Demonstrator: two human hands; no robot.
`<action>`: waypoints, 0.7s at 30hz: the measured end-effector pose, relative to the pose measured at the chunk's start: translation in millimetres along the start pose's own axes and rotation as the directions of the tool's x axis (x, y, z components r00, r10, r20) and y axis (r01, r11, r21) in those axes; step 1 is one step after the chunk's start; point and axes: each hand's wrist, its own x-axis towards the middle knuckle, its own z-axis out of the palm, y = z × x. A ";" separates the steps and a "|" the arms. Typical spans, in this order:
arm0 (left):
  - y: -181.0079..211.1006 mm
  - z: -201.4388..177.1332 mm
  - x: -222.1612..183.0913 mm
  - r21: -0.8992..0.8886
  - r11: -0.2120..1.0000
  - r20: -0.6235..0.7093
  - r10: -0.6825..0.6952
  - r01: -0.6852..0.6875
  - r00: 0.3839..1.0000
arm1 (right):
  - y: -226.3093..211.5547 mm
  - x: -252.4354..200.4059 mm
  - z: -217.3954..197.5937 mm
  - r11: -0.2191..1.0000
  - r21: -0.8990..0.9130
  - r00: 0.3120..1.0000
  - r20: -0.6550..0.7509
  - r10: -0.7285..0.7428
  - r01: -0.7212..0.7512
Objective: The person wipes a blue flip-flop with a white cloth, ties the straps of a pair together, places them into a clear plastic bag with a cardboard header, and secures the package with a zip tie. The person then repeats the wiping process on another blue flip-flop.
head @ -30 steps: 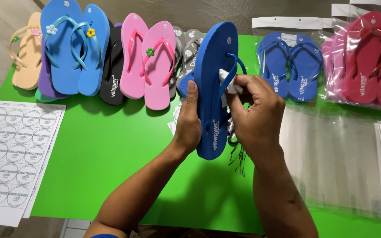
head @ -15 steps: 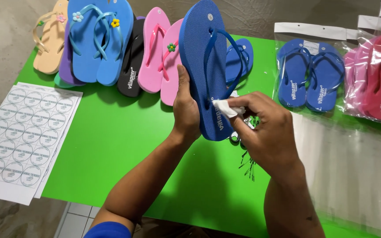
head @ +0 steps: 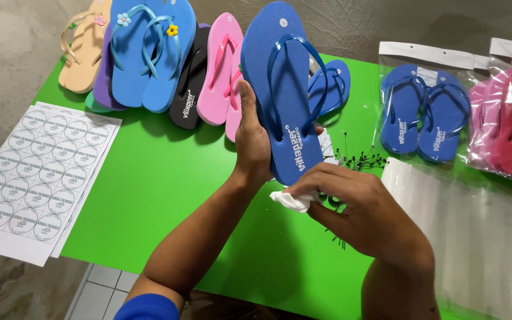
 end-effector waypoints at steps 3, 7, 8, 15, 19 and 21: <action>10.5 10.4 1.4 0.067 0.991 -0.122 -0.104 0.113 0.987 | 11.0 -10.3 -9.6 0.999 -0.051 0.979 -0.204 -0.014 0.003; 0.8 -0.1 3.2 0.110 0.990 -0.148 -0.067 0.083 0.987 | -4.1 -18.4 -25.5 0.996 -0.008 0.918 -0.389 0.078 -0.088; -1.0 -2.7 3.4 0.123 0.991 -0.148 -0.033 0.052 0.988 | -5.6 -21.8 -28.8 0.994 0.032 0.891 -0.442 0.109 -0.106; 0.5 -14.1 -20.8 0.350 0.936 -0.139 0.077 -0.024 0.987 | 0.1 -51.7 -40.5 0.988 0.122 0.796 -0.586 0.151 -0.098; 2.7 -39.5 -66.4 0.588 0.806 -0.194 0.058 0.069 0.979 | 11.7 -67.1 -47.3 0.990 0.136 0.789 -0.603 0.115 -0.041; 8.9 -58.1 -88.4 0.690 0.699 -0.307 0.044 0.190 0.951 | 24.8 -81.2 -49.5 0.986 0.164 0.776 -0.619 0.125 -0.028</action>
